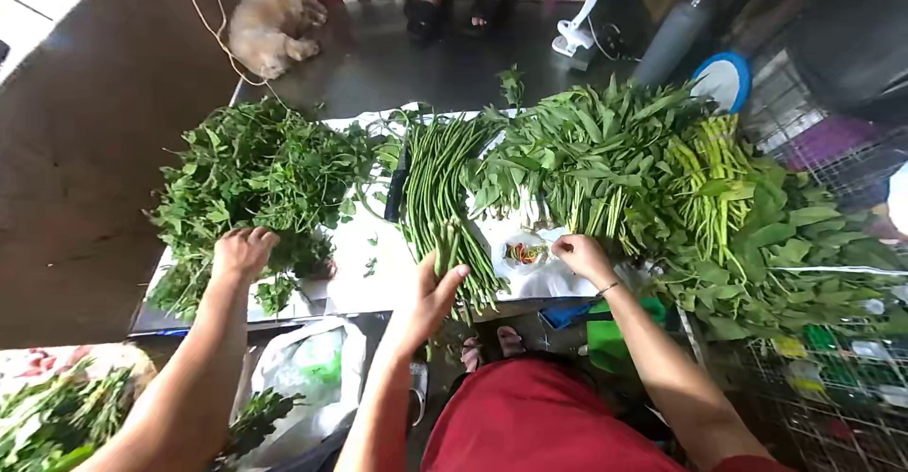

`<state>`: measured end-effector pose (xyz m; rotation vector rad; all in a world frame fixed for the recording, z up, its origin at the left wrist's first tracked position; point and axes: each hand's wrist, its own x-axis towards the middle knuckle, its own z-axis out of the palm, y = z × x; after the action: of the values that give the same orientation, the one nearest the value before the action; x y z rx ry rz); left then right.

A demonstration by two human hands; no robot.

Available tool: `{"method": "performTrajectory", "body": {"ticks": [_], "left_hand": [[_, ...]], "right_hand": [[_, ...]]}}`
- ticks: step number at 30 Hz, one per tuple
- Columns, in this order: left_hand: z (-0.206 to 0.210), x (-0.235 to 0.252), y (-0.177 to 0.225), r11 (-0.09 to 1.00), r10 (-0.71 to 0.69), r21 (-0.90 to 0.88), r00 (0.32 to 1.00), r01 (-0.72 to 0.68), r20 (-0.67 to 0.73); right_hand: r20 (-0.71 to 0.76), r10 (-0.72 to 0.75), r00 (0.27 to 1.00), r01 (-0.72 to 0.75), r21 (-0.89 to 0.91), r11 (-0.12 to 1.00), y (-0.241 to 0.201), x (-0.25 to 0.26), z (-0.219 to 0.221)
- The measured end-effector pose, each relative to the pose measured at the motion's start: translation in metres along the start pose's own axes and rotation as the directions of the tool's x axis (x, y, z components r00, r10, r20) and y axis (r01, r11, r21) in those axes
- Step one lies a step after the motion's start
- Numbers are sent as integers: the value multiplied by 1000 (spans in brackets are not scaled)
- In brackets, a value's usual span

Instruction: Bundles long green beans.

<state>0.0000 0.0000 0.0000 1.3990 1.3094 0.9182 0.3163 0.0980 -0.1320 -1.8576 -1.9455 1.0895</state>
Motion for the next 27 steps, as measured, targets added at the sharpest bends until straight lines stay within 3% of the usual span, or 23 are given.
{"method": "performTrajectory", "body": {"ticks": [4, 8, 10, 12, 14, 15, 17, 19, 22, 25, 27], "left_hand": [[16, 6, -27, 994, -104, -12, 990, 106, 95], [23, 6, -35, 994, -101, -14, 984, 104, 145], [26, 6, -37, 995, -91, -11, 983, 94, 156], [28, 5, -38, 996, -83, -3, 983, 84, 162], [29, 4, -38, 997, -68, 30, 986, 64, 152], [30, 3, -38, 997, -53, 64, 989, 45, 139], [31, 0, -37, 988, -24, 154, 994, 7, 106], [32, -2, -34, 973, -9, 231, 997, -9, 78], [37, -6, -30, 953, 9, 303, 999, -21, 44], [43, -9, -34, 938, 77, 338, 997, -75, 7], [44, -10, -34, 947, 77, 316, 997, -65, -24]], "right_hand": [[-60, -28, 998, 31, 54, 998, 3, -1, 1], [-192, -34, 981, 111, 409, 906, -17, -16, -3], [-230, -21, 973, 170, 651, 740, -28, -19, 1], [-190, -5, 982, 168, 856, 490, -44, -21, 4], [-131, -41, 991, 137, 934, 331, -61, -24, 4], [-108, -72, 992, 125, 943, 308, -70, -27, 2], [-100, -139, 985, 145, 921, 362, -88, -35, -2], [-197, -251, 948, 301, 813, 499, -109, -48, -5], [-375, -496, 783, 619, 392, 681, -142, -69, -1], [-432, -624, 651, 709, 54, 703, -161, -75, 13], [-455, -638, 621, 718, 3, 696, -165, -74, 18]]}}
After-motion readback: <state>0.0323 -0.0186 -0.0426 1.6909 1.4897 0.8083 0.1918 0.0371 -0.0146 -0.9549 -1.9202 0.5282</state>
